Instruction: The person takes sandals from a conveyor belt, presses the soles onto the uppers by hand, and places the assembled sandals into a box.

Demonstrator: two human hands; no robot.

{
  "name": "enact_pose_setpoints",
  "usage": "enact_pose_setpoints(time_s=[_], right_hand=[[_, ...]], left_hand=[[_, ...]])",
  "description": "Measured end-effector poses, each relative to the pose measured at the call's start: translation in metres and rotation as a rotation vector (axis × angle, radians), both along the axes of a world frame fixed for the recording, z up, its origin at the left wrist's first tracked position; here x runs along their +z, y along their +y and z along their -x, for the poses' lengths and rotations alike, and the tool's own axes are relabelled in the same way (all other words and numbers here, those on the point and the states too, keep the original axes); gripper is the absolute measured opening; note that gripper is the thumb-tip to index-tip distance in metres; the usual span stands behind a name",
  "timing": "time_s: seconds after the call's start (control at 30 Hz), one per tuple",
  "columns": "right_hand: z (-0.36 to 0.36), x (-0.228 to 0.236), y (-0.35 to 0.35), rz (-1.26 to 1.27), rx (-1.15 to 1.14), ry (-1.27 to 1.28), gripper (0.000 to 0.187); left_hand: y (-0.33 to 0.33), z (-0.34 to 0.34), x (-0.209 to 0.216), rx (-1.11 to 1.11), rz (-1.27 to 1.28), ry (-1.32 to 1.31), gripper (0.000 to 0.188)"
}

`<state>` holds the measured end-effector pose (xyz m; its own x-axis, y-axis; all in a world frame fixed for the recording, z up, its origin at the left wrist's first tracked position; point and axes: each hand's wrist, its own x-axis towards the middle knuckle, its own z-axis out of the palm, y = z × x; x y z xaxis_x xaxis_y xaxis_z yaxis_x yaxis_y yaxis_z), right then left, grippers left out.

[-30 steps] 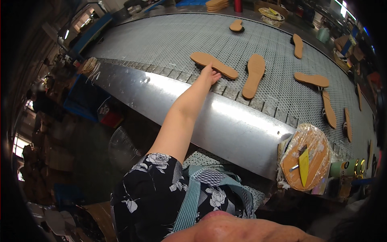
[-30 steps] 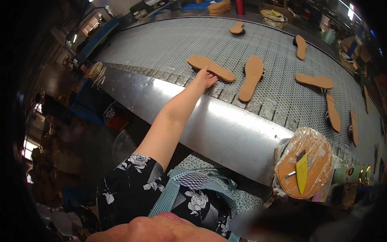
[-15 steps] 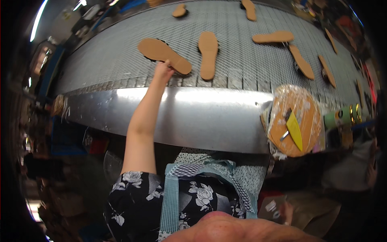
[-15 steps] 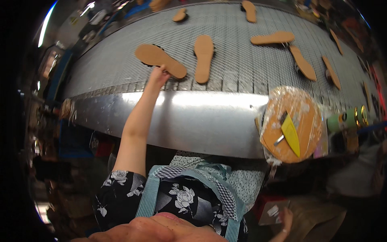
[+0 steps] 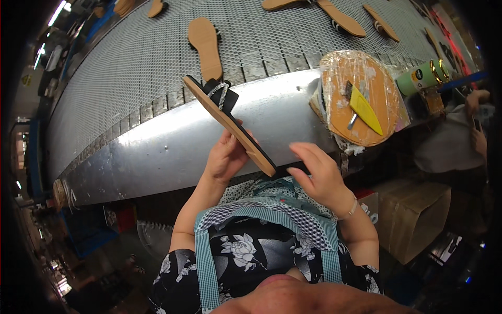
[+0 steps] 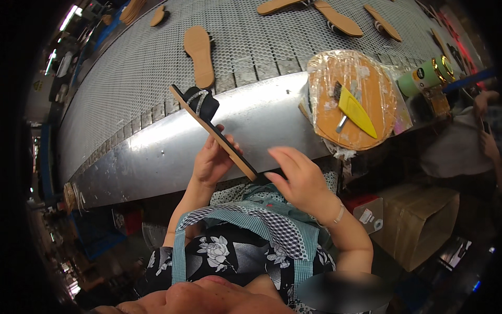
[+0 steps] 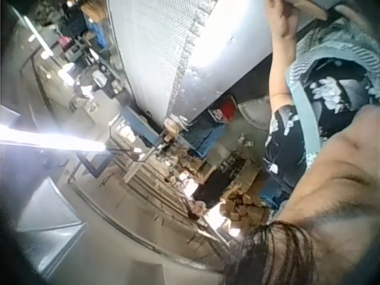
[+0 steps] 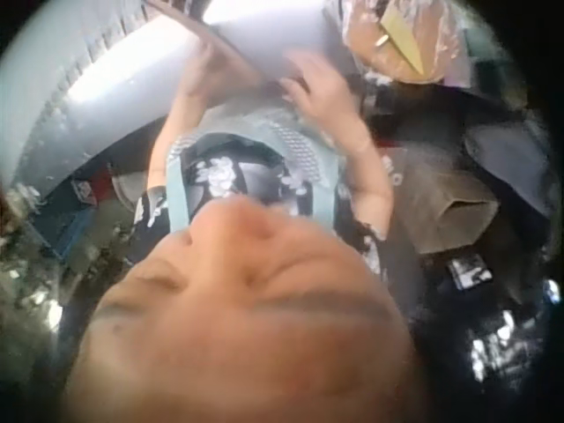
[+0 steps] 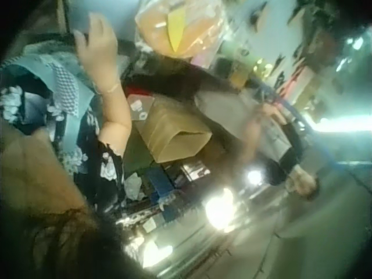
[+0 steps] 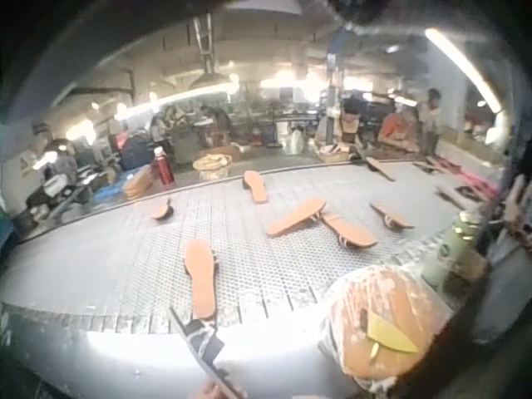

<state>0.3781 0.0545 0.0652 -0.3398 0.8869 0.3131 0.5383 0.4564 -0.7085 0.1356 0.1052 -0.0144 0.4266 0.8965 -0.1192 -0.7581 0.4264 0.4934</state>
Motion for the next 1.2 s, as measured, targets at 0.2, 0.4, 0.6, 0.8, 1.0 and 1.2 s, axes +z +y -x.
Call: enact_pose_setpoints(time_s=[0.2,0.4,0.6,0.8,1.0,1.2], right_hand=[[0.023,-0.013,0.016,-0.052,0.022,0.036,0.043],[0.025,-0.022,0.009,0.062,0.025,0.050,0.039],[0.022,-0.019,0.006,0.125,0.008,0.053,0.036],[0.024,-0.020,0.003,0.045,0.012,0.002,0.039],[0.026,-0.022,0.003,0.055,-0.091,-0.030,0.037],[-0.016,-0.036,-0.001,0.222,0.001,-0.101,0.024]], left_hand=[[-0.018,-0.021,-0.016,-0.108,0.075,-0.054,0.043],[-0.029,-0.033,-0.018,-0.183,0.131,-0.041,0.037],[-0.031,-0.037,-0.021,-0.207,0.164,-0.053,0.039],[-0.034,-0.037,-0.023,-0.231,0.220,-0.107,0.043],[-0.041,-0.045,-0.027,-0.253,0.207,0.027,0.044],[-0.016,-0.007,0.021,-0.793,-0.544,1.078,0.022]])
